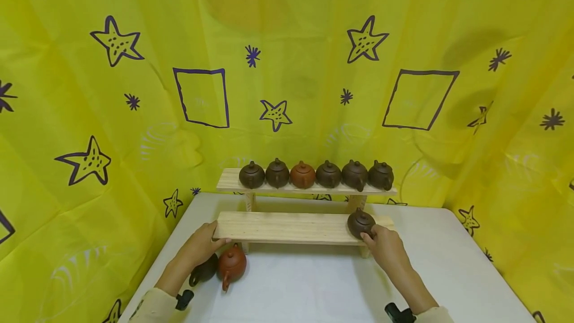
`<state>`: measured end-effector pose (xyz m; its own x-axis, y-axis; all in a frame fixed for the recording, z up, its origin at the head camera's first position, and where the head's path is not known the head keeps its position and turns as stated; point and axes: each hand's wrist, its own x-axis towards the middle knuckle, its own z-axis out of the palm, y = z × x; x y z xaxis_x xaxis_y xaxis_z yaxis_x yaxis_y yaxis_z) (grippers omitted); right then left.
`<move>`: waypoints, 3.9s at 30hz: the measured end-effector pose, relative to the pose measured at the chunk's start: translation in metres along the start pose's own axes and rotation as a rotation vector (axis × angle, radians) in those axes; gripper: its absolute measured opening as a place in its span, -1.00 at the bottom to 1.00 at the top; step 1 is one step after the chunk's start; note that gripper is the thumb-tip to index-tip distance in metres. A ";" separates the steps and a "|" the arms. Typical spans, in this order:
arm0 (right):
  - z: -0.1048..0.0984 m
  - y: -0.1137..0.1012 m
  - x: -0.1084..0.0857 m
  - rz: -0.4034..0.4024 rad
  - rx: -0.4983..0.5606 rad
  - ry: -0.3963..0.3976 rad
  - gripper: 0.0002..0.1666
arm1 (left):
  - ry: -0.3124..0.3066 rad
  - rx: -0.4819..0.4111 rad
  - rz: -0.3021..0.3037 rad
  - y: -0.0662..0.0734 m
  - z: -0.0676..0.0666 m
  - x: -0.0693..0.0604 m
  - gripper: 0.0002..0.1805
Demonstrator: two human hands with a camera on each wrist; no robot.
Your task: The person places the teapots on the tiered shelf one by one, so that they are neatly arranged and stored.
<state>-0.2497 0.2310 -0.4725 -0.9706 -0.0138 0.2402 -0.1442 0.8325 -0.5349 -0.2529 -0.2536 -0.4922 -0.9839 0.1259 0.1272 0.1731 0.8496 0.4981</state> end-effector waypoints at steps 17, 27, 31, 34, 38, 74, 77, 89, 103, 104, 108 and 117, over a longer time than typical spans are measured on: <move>0.005 0.006 -0.016 0.093 0.077 -0.161 -0.54 | 0.001 0.002 -0.002 -0.003 0.002 0.003 -0.35; 0.034 -0.015 -0.032 -0.004 0.128 -0.326 -0.49 | -0.009 -0.001 -0.003 -0.001 0.001 0.001 -0.30; 0.053 -0.037 -0.036 -0.079 0.180 -0.386 -0.52 | -0.006 0.002 -0.004 0.000 0.000 0.001 -0.31; 0.070 -0.059 -0.037 -0.157 0.178 -0.375 -0.52 | -0.003 0.000 -0.004 0.000 0.000 0.001 -0.31; 0.096 -0.094 -0.038 -0.256 0.160 -0.349 -0.50 | -0.008 -0.003 -0.019 0.000 0.000 0.001 -0.26; 0.184 -0.214 -0.050 -0.349 -0.105 -0.328 -0.44 | -0.001 0.020 -0.024 -0.004 0.003 0.002 -0.20; 0.187 -0.214 -0.050 -0.351 -0.119 -0.331 -0.47 | -0.004 0.013 -0.035 -0.004 0.003 0.002 -0.21; 0.190 -0.209 -0.055 -0.432 -0.204 -0.265 -0.70 | 0.022 0.024 -0.007 -0.004 0.004 0.002 -0.23; 0.170 -0.181 -0.063 -0.509 -0.127 -0.342 -0.68 | 0.009 0.030 -0.014 -0.007 0.005 0.002 -0.17; 0.167 -0.178 -0.064 -0.509 -0.122 -0.346 -0.68 | 0.008 0.031 -0.012 -0.007 0.005 0.003 -0.18; 0.157 -0.166 -0.069 -0.512 -0.093 -0.346 -0.64 | 0.007 0.037 -0.006 -0.006 0.005 0.003 -0.20; 0.134 -0.143 -0.072 -0.552 -0.017 -0.339 -0.68 | -0.028 0.026 -0.040 -0.003 0.002 0.003 -0.16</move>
<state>-0.1847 0.0383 -0.5219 -0.7618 -0.6141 0.2060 -0.6393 0.6615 -0.3921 -0.2563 -0.2550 -0.4950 -0.9909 0.1058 0.0835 0.1331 0.8673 0.4796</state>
